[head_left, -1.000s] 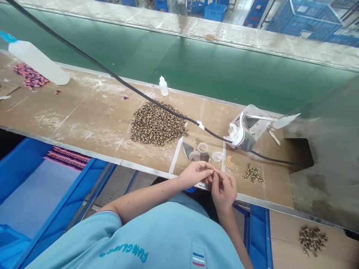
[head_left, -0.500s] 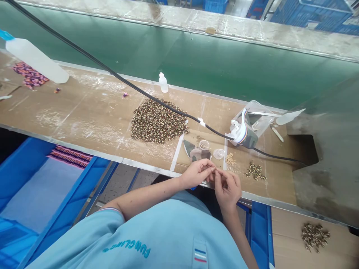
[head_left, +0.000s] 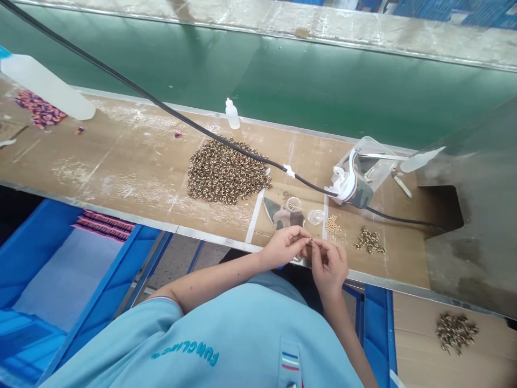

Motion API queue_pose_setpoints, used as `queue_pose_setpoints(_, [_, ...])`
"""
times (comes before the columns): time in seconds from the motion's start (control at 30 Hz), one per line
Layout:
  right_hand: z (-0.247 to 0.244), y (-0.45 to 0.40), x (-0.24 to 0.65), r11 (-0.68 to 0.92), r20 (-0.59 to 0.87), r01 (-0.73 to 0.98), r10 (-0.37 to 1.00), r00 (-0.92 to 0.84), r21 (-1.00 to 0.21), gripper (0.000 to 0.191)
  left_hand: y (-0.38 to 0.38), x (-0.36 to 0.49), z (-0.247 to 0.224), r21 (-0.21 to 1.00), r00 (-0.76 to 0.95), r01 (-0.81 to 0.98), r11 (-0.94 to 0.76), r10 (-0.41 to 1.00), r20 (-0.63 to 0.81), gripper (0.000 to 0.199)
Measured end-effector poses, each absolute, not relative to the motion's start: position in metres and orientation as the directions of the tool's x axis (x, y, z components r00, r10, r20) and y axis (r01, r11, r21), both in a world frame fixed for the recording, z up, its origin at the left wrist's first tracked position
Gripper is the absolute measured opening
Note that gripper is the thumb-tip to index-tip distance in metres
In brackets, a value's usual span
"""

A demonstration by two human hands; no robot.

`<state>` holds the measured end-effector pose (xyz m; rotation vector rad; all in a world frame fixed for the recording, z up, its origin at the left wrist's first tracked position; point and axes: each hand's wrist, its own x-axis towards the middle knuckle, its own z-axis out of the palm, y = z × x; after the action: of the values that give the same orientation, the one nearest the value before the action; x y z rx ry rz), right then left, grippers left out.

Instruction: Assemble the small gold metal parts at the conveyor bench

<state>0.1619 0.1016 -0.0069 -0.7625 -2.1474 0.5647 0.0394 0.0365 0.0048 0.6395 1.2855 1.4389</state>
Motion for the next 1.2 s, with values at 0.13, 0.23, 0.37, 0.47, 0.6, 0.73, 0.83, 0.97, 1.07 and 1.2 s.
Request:
queue_pose_setpoints(0.13, [-0.006, 0.106, 0.164, 0.783, 0.534, 0.302, 0.600, -0.595, -0.544, 0.012, 0.037, 0.038, 0.006, 0.951, -0.292, -0.275, 0.144, 0.929, -0.225, 0.025])
queue_pose_setpoints(0.23, [-0.005, 0.111, 0.165, 0.810, 0.530, 0.287, 0.560, -0.637, -0.511, 0.015, 0.037, 0.036, 0.006, 0.964, -0.285, -0.223, 0.144, 0.936, -0.206, 0.021])
queue_pose_setpoints(0.37, [-0.005, 0.117, 0.167, 0.824, 0.503, 0.279, 0.531, -0.682, -0.492, 0.016, 0.037, 0.036, 0.006, 0.972, -0.277, -0.185, 0.148, 0.941, -0.196, 0.021])
queue_pose_setpoints(0.47, [-0.007, 0.119, 0.168, 0.825, 0.483, 0.291, 0.530, -0.698, -0.484, 0.017, 0.036, 0.036, 0.006, 0.964, -0.275, -0.208, 0.162, 0.937, -0.217, 0.023])
queue_pose_setpoints(0.6, [-0.008, 0.117, 0.165, 0.813, 0.473, 0.310, 0.549, -0.690, -0.492, 0.017, 0.036, 0.036, 0.006, 0.944, -0.253, -0.273, 0.185, 0.933, -0.256, 0.024])
queue_pose_setpoints(0.73, [-0.006, 0.114, 0.163, 0.786, 0.453, 0.338, 0.587, -0.670, -0.518, 0.016, 0.036, 0.038, 0.006, 0.931, -0.277, -0.318, 0.177, 0.922, -0.270, 0.024])
queue_pose_setpoints(0.83, [-0.004, 0.114, 0.162, 0.766, 0.445, 0.326, 0.603, -0.662, -0.553, 0.016, 0.036, 0.039, 0.007, 0.938, -0.284, -0.302, 0.170, 0.923, -0.259, 0.023])
queue_pose_setpoints(0.97, [-0.004, 0.114, 0.164, 0.775, 0.474, 0.284, 0.586, -0.658, -0.564, 0.012, 0.035, 0.039, 0.009, 0.960, -0.277, -0.236, 0.148, 0.937, -0.212, 0.020])
queue_pose_setpoints(1.07, [-0.005, 0.113, 0.165, 0.792, 0.499, 0.283, 0.574, -0.650, -0.542, 0.010, 0.034, 0.038, 0.009, 0.981, -0.282, -0.143, 0.127, 0.945, -0.164, 0.018])
queue_pose_setpoints(1.2, [-0.007, 0.112, 0.167, 0.811, 0.517, 0.292, 0.558, -0.650, -0.507, 0.010, 0.034, 0.037, 0.007, 0.994, -0.290, -0.001, 0.107, 0.951, -0.102, 0.015])
